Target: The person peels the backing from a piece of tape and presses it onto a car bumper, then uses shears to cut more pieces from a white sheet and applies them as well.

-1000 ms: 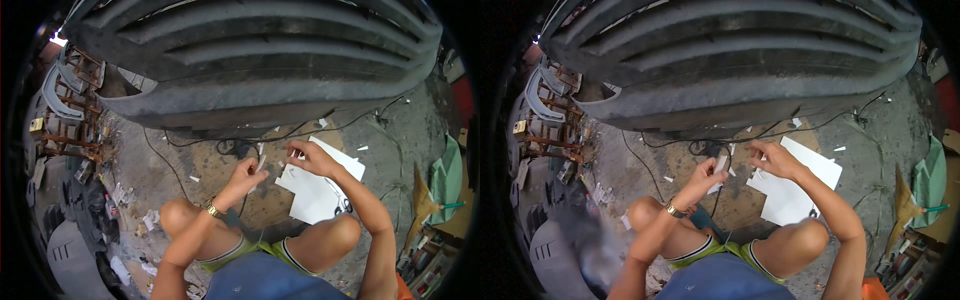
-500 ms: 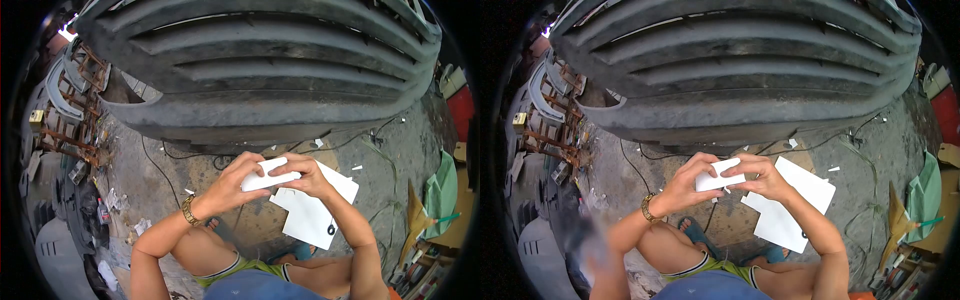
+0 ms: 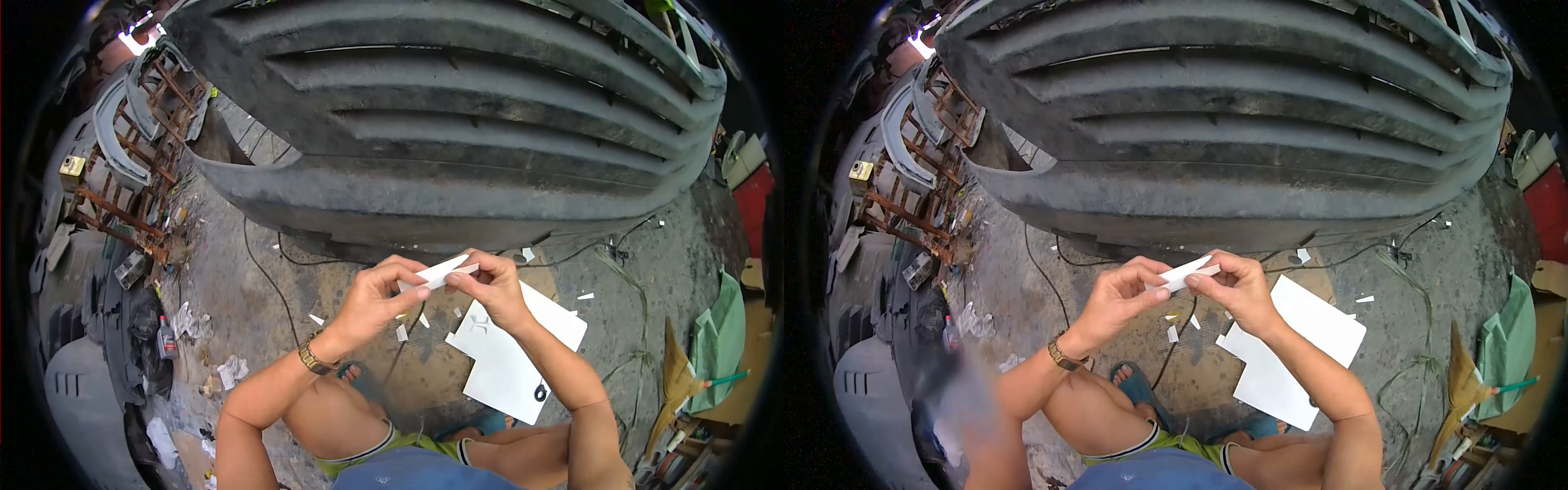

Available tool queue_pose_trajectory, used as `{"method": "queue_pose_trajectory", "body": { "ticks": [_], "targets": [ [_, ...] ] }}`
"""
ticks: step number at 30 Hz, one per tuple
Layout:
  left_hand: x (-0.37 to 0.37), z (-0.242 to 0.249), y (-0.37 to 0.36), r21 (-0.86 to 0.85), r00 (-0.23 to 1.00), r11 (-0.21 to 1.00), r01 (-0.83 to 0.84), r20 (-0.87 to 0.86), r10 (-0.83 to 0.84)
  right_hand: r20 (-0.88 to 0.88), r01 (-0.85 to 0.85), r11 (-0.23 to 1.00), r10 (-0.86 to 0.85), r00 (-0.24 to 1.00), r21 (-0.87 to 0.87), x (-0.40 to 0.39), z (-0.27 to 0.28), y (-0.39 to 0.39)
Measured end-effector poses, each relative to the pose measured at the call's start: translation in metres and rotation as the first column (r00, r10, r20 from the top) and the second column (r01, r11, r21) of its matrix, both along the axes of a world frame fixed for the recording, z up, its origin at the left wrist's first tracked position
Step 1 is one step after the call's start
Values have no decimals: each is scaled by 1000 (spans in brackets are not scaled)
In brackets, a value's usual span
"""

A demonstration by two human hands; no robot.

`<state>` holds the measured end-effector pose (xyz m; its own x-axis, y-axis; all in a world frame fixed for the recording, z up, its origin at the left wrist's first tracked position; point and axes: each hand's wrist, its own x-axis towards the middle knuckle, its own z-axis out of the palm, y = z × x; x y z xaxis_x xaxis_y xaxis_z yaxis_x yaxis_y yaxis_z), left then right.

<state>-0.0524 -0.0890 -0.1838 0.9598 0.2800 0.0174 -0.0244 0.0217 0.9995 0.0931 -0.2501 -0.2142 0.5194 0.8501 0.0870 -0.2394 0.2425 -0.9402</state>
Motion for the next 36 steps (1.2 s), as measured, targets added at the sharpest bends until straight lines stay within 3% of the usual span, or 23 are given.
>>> {"method": "queue_pose_trajectory", "body": {
  "ticks": [1,3,6,13,16,18,36],
  "targets": [
    [0,0,0,-2,1000,1000,4,4,-4,9,-11,1000,11,1000,-4,-2,1,0],
    [-1,8,-1,-132,987,990,-48,-158,27,49,-41,999,43,998,-31,-5,4,-2],
    [-4,6,9,-85,964,996,33,-259,-54,117,-35,997,42,992,-62,-7,7,-1],
    [-13,13,6,137,978,991,13,-209,16,-2,-38,996,38,999,-85,-15,17,5],
    [-16,16,6,269,995,962,-40,-80,64,-86,64,994,-72,994,-94,-22,30,10],
    [-18,20,6,388,995,921,-21,-84,58,-123,-89,992,77,989,-91,-17,18,11],
    [-23,22,9,358,990,930,-84,-78,120,-130,-74,995,65,989,-68,-26,9,18]
  ]
}}
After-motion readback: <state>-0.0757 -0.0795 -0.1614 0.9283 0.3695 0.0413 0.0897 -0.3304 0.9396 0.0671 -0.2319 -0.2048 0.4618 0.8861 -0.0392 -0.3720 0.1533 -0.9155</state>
